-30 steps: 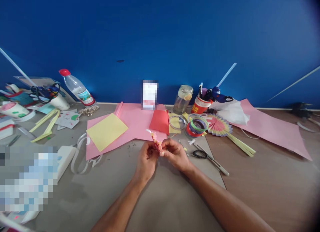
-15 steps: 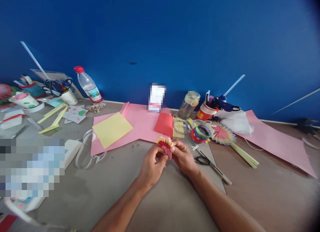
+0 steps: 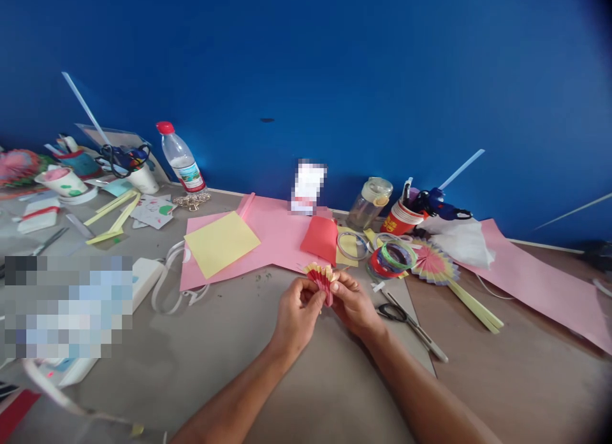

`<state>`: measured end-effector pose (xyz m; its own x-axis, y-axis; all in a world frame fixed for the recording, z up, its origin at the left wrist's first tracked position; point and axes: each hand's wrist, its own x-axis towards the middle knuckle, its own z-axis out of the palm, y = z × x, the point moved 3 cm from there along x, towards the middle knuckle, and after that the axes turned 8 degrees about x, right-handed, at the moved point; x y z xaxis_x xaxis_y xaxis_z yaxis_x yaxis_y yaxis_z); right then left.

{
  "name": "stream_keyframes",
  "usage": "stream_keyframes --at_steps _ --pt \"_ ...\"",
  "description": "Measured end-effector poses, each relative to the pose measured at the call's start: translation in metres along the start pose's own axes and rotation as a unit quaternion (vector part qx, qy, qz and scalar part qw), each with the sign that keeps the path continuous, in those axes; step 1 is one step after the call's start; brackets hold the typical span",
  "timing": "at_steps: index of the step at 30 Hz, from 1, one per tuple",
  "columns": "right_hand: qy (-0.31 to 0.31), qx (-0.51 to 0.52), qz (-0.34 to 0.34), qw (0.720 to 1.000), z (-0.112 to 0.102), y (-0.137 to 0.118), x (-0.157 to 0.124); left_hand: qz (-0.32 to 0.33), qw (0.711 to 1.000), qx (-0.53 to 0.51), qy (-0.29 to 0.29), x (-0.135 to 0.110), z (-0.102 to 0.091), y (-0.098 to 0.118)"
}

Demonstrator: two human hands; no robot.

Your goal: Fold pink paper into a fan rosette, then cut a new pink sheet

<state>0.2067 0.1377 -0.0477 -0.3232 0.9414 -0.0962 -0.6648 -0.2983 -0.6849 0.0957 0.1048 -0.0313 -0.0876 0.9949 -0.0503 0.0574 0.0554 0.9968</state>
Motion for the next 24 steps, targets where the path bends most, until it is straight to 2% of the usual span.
stream_keyframes --at_steps 5,9,15,19,24 --pt "-0.01 -0.003 -0.005 1.0 -0.0007 0.0008 -0.0001 -0.02 0.993 -0.112 0.026 0.0003 0.0012 -0.005" --pt "-0.007 -0.005 -0.01 1.0 -0.0018 0.0004 0.0001 -0.032 0.994 -0.102 0.013 0.0002 0.0007 -0.0058" --pt "0.013 -0.033 -0.016 0.999 -0.002 -0.0015 0.0002 -0.008 0.996 -0.088 -0.029 0.0007 0.001 -0.0024" --pt "-0.009 -0.045 -0.011 0.999 -0.0004 -0.0007 -0.0011 -0.003 0.997 -0.074 -0.022 0.0025 -0.0012 0.0003" --pt "-0.03 -0.021 0.015 0.999 0.0024 0.0025 -0.0029 -0.006 0.994 -0.109 -0.022 0.0037 -0.003 0.0034"
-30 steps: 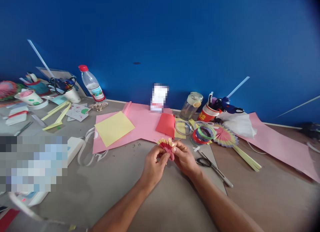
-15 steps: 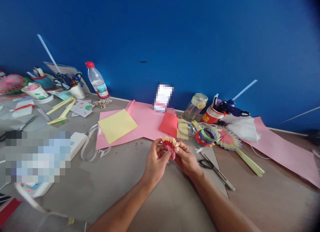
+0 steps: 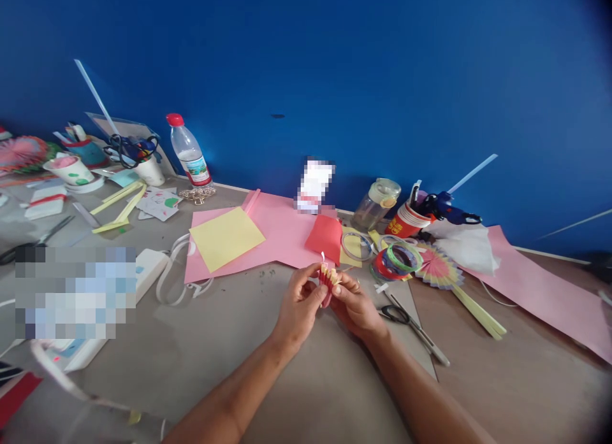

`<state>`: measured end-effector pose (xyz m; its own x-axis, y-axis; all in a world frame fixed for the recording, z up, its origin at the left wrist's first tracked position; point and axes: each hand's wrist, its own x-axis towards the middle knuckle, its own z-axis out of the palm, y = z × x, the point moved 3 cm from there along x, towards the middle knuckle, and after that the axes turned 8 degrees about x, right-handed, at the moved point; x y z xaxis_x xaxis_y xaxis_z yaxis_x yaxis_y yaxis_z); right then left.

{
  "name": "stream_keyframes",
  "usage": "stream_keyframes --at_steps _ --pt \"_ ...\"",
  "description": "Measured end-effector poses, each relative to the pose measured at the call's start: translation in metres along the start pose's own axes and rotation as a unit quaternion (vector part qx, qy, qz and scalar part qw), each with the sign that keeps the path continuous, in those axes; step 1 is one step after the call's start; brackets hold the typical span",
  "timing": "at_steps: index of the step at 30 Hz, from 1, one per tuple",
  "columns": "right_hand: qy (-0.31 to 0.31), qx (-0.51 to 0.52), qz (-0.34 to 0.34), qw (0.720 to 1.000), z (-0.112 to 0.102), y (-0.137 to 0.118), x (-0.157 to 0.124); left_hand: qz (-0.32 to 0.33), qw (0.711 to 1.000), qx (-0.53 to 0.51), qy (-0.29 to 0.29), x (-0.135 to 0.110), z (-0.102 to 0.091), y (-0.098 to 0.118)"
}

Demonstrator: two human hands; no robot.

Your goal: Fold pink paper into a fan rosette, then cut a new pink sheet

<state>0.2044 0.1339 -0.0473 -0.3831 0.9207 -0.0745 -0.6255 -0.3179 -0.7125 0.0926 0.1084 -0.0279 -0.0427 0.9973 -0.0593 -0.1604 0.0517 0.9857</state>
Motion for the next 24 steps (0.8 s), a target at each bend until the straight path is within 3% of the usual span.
stream_keyframes --at_steps 10,16,21,24 --pt "-0.003 -0.006 0.038 0.999 -0.004 0.002 -0.001 -0.031 0.993 -0.114 -0.013 -0.002 0.003 0.013" --pt "-0.009 -0.028 0.003 1.0 -0.003 -0.001 0.0 -0.043 0.992 -0.116 0.006 0.0 -0.002 0.014" --pt "-0.026 -0.046 -0.022 0.998 -0.001 -0.003 0.0 -0.044 0.995 -0.09 -0.026 0.003 -0.002 0.012" --pt "-0.021 -0.045 -0.048 0.998 -0.001 -0.004 0.0 -0.028 0.997 -0.074 0.01 0.005 -0.005 0.009"
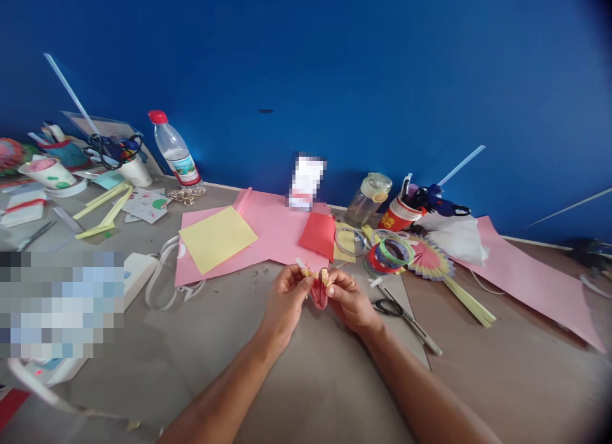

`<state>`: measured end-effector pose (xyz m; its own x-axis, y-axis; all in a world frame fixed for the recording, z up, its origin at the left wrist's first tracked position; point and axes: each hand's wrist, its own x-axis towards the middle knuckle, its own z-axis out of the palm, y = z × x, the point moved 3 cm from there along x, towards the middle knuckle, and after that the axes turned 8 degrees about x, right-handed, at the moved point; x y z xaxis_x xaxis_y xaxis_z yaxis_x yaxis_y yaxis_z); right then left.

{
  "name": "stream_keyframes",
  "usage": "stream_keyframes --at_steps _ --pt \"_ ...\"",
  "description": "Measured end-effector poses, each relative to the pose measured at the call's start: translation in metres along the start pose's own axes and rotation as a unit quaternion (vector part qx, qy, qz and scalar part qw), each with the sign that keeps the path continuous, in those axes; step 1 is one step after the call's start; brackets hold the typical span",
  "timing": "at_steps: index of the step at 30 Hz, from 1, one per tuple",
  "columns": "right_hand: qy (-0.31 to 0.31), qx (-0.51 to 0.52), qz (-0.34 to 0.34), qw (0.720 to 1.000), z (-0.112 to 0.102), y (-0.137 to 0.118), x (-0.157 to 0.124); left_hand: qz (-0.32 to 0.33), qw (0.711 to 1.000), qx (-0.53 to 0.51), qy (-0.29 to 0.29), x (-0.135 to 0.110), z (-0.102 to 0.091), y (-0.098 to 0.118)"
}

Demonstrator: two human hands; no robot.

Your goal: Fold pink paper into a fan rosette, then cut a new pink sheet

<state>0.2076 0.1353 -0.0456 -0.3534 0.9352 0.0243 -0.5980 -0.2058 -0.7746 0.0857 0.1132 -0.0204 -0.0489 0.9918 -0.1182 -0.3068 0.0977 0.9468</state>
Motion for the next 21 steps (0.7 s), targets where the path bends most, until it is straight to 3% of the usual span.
stream_keyframes --at_steps 13,21 --pt "-0.039 -0.043 0.012 0.998 -0.0031 0.0038 -0.0004 0.06 0.992 0.105 -0.023 0.0007 -0.0009 -0.0098" --pt "-0.047 -0.03 0.039 0.998 -0.004 0.005 -0.0004 0.095 0.975 0.201 0.019 -0.0018 -0.0055 -0.0088"
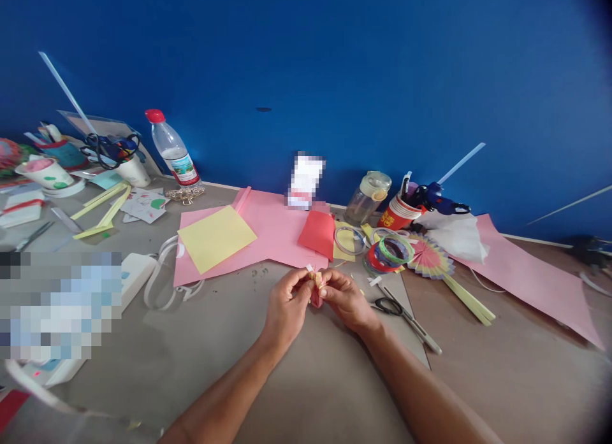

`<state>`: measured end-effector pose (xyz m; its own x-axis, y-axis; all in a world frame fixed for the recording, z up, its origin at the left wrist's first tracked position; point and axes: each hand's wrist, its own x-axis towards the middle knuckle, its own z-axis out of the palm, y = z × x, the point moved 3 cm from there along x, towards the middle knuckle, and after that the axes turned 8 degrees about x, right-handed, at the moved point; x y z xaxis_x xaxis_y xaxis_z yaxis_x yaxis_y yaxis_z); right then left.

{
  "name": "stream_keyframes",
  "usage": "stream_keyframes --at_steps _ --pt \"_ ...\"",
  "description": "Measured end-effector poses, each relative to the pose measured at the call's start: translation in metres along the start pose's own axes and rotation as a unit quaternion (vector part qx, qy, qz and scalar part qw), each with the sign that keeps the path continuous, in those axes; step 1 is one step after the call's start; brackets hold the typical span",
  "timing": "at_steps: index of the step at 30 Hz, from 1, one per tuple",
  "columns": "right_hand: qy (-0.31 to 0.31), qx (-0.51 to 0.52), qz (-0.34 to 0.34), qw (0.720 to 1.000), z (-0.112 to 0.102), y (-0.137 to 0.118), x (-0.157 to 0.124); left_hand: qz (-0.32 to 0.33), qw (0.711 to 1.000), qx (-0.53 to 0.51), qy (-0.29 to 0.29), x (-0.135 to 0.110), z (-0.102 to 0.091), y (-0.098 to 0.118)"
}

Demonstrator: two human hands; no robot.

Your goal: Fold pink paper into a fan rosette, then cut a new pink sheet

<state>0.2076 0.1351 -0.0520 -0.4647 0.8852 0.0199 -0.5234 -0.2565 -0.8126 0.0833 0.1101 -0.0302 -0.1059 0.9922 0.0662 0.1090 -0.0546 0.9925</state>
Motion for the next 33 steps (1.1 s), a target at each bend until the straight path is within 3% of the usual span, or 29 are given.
stream_keyframes --at_steps 5,9,13,18,23,27,30,33 --pt "0.008 0.0 0.003 1.0 0.0 -0.001 0.001 0.017 1.0 0.013 0.001 -0.001 0.0 0.004" --pt "0.028 -0.01 0.0 1.0 -0.004 0.0 0.002 0.023 0.999 -0.006 -0.046 -0.004 0.003 0.01" --pt "0.031 -0.079 -0.013 0.996 -0.004 -0.002 0.002 -0.017 0.998 -0.023 -0.051 -0.003 0.003 0.009" --pt "0.06 -0.182 0.013 0.981 -0.001 -0.006 0.001 -0.115 0.988 -0.097 -0.039 0.005 0.0 0.0" --pt "0.078 -0.082 -0.05 0.992 -0.005 -0.012 0.0 -0.172 0.952 -0.255 0.005 0.013 -0.01 -0.004" --pt "0.048 -0.038 -0.042 0.997 -0.003 -0.013 -0.001 -0.188 0.913 -0.361 0.007 0.018 -0.014 -0.005" --pt "0.051 0.007 -0.046 0.998 0.005 -0.017 -0.002 -0.177 0.913 -0.368 0.014 0.021 -0.015 -0.005" --pt "0.091 0.063 -0.095 0.989 0.008 -0.025 -0.002 -0.155 0.926 -0.338 0.059 0.026 -0.021 -0.008"
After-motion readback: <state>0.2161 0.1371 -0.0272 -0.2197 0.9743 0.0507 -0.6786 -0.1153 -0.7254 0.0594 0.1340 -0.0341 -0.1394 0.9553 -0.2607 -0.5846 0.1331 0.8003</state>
